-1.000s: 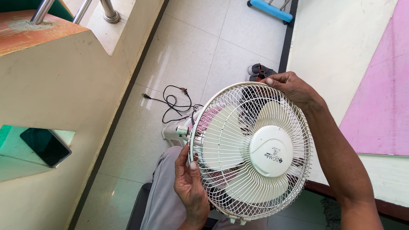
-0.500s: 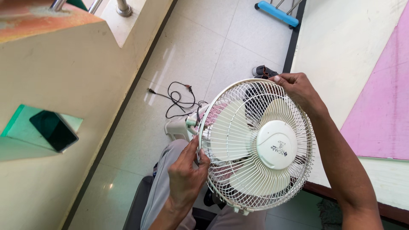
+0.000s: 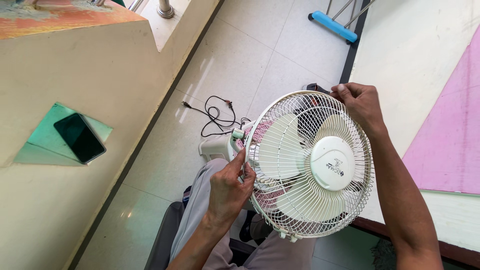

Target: The person reassembles a small electric fan by attaching the front wire cage and outer plastic ring to the fan head. They align the parts, press them into place, and use a screwdriver to tighten the central screw securing the assembly.

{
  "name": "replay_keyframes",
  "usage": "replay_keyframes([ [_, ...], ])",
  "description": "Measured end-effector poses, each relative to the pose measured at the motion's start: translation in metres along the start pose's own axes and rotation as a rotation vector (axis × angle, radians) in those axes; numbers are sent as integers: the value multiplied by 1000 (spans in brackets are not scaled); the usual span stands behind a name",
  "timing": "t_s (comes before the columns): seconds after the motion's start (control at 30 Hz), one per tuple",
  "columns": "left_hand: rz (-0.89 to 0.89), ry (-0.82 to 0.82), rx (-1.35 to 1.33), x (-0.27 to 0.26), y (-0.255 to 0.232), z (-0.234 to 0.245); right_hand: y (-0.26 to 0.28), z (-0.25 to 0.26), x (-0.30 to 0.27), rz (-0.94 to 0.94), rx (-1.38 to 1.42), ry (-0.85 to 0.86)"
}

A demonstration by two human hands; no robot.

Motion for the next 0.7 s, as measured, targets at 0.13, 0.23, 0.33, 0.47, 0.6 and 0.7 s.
replay_keyframes([
  [0.13, -10, -88, 55, -7, -1, 11, 2, 29, -23, 162, -132, -79],
  [0.23, 21, -93, 54, -15, 5, 6, -17, 64, -69, 177, -190, -153],
  [0.33, 44, -90, -23, -25, 8, -2, -58, 77, -114, -16, -30, -160],
  [0.47, 27, -131, -99, -33, 3, -8, -96, 66, -156, -219, 213, -217],
  [0.6, 165, -101, -255, -37, 14, -15, -109, 74, -170, -227, 438, -317],
  [0.7, 182, -131, -318, -35, 15, -13, -123, 75, -162, -253, 657, -290],
])
Point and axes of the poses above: each hand's wrist, its own x-axis towards the middle knuckle, its own z-axis out of the back of the hand, y = z × x, the point moved 10 cm from there along x, towards the middle knuckle, and after that the axes turned 9 degrees about -y, right-handed, at the moved point
